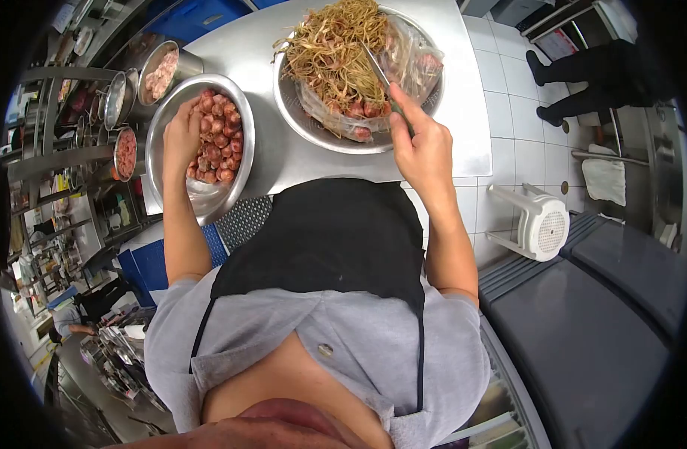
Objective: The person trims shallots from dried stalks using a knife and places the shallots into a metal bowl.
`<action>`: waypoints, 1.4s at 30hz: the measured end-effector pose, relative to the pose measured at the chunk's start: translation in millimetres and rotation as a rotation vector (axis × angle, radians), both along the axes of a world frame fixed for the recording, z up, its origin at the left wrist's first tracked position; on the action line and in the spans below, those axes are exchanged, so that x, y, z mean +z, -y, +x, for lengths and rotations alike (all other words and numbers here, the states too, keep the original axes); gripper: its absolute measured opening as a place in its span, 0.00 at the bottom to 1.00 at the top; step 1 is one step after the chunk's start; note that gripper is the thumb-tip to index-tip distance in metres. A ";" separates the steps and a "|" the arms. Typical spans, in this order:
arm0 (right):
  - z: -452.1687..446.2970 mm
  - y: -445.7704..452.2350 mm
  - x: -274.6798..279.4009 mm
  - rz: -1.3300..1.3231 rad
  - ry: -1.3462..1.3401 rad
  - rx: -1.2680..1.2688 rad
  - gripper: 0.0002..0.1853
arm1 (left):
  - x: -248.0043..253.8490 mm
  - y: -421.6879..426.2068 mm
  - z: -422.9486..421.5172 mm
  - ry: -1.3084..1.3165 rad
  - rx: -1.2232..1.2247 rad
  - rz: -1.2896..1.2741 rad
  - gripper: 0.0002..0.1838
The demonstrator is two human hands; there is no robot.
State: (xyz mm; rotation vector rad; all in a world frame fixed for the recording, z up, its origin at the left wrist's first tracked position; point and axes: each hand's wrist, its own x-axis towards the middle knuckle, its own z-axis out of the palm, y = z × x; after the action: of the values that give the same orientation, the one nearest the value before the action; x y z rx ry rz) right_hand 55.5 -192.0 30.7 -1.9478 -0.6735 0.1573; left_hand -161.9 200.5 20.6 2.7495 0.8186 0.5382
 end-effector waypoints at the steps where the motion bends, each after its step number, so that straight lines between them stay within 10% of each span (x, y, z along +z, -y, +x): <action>1: 0.6 -2.1 0.8 -0.004 0.007 0.008 0.22 | 2.3 3.6 -2.8 -0.056 0.023 0.011 0.13; 5: 2.7 -14.1 7.2 0.008 -0.007 0.039 0.21 | -14.5 -6.9 -6.5 0.184 0.054 -0.660 0.16; 9: 6.9 -18.2 1.7 -0.002 0.061 0.041 0.21 | -15.6 8.6 -3.7 -0.098 0.135 0.014 0.14; 14: 5.9 -11.7 1.5 0.035 -0.065 0.030 0.23 | 33.1 41.6 22.7 0.225 0.149 -0.338 0.12; 18: 7.7 -5.4 1.8 0.020 -0.109 0.018 0.22 | 33.4 22.9 20.5 -0.357 0.140 0.155 0.16; 24: 10.6 3.0 1.4 0.045 -0.167 -0.009 0.22 | 52.3 38.9 34.0 0.246 -0.048 -0.628 0.14; 29: 13.6 -15.2 5.9 0.135 -0.160 0.036 0.22 | 0.0 118.7 131.3 0.081 -0.632 -0.500 0.17; 30: 13.7 -16.5 8.0 0.135 -0.144 0.034 0.23 | -22.0 127.7 143.5 0.175 -0.628 -0.817 0.14; 33: 9.1 -11.3 6.6 0.140 -0.096 0.003 0.22 | -9.3 139.2 147.7 0.070 -0.309 -0.564 0.11; 42: 1.5 5.6 -18.5 0.079 -0.195 0.007 0.23 | -28.2 123.0 169.8 0.040 -0.353 0.026 0.18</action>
State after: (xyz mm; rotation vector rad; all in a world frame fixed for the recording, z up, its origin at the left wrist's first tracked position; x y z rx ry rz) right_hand 57.0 -197.6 12.1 -1.8268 -0.5493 0.3165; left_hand 7.9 77.5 -7.6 2.8050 0.3050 0.5307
